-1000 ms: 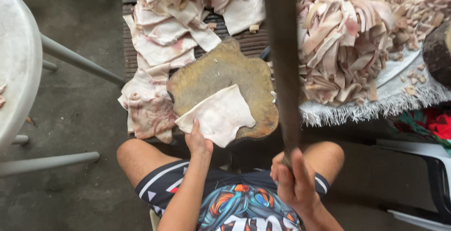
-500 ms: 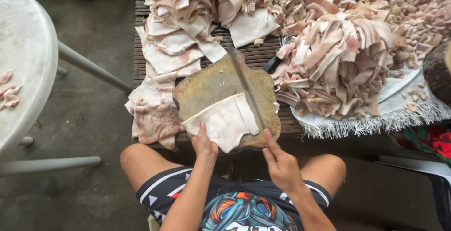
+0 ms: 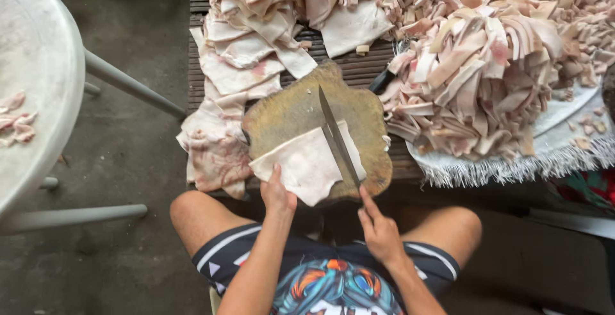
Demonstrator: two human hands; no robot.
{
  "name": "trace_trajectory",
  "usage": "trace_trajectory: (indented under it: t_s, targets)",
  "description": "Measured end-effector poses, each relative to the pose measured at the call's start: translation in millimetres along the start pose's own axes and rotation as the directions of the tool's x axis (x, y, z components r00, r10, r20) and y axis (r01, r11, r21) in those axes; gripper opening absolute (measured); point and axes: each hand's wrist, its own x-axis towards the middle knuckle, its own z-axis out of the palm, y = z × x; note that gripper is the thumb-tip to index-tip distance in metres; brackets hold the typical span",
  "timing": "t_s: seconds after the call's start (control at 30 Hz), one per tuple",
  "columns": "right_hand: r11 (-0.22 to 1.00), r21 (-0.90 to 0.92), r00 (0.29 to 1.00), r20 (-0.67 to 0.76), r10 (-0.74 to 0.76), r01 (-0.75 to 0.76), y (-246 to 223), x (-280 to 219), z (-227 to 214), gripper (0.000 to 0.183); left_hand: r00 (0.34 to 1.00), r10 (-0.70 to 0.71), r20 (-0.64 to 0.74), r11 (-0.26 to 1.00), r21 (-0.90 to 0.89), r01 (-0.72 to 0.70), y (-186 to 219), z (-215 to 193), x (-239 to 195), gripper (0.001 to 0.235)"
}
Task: The person slices large sheets of processed animal skin into strips and then into smaller pieces using a large knife on a wooden block.
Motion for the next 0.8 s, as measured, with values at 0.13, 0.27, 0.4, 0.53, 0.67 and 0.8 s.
trace_trajectory:
  t_s: [0.13, 0.27, 0.4, 0.53, 0.67, 0.8]
  targets:
    - [0.955, -0.033, 0.956, 0.008, 0.295, -0.294, -34.5, 6.3, -32.5, 0.058, 0.999, -0.018, -0.030, 1.000, 0.000, 0.018, -18.3, 10.1, -3.1, 0.047]
    - [0.980, 0.166, 0.987, -0.132, -0.087, 0.109, -76.4, -21.8, -64.1, 0.063, 0.994, -0.078, -0.079, 0.997, 0.016, 0.080, -25.2, -4.4, -13.9, 0.042]
    - [0.784, 0.209, 0.808, -0.232, -0.542, 0.585, -67.9, -31.9, -63.5, 0.068, 0.996, -0.087, -0.020, 0.996, 0.016, 0.087, -36.7, 2.4, -11.8, 0.042]
    - [0.953, -0.138, 0.952, -0.111, -0.285, 0.269, -22.7, -17.2, 1.0, 0.065, 0.995, -0.073, -0.061, 0.997, -0.007, 0.072, -33.2, 3.5, -12.3, 0.040]
    - [0.973, -0.228, 0.999, 0.031, -0.028, 0.034, 20.7, -0.9, 27.2, 0.061, 0.996, -0.067, -0.060, 0.998, -0.019, 0.066, -26.1, 14.9, 2.4, 0.038]
    - [0.980, -0.199, 1.000, -0.011, -0.007, 0.005, 27.8, -12.1, 8.6, 0.060, 0.993, -0.099, -0.060, 0.993, -0.064, 0.095, -38.7, 13.0, -9.2, 0.038]
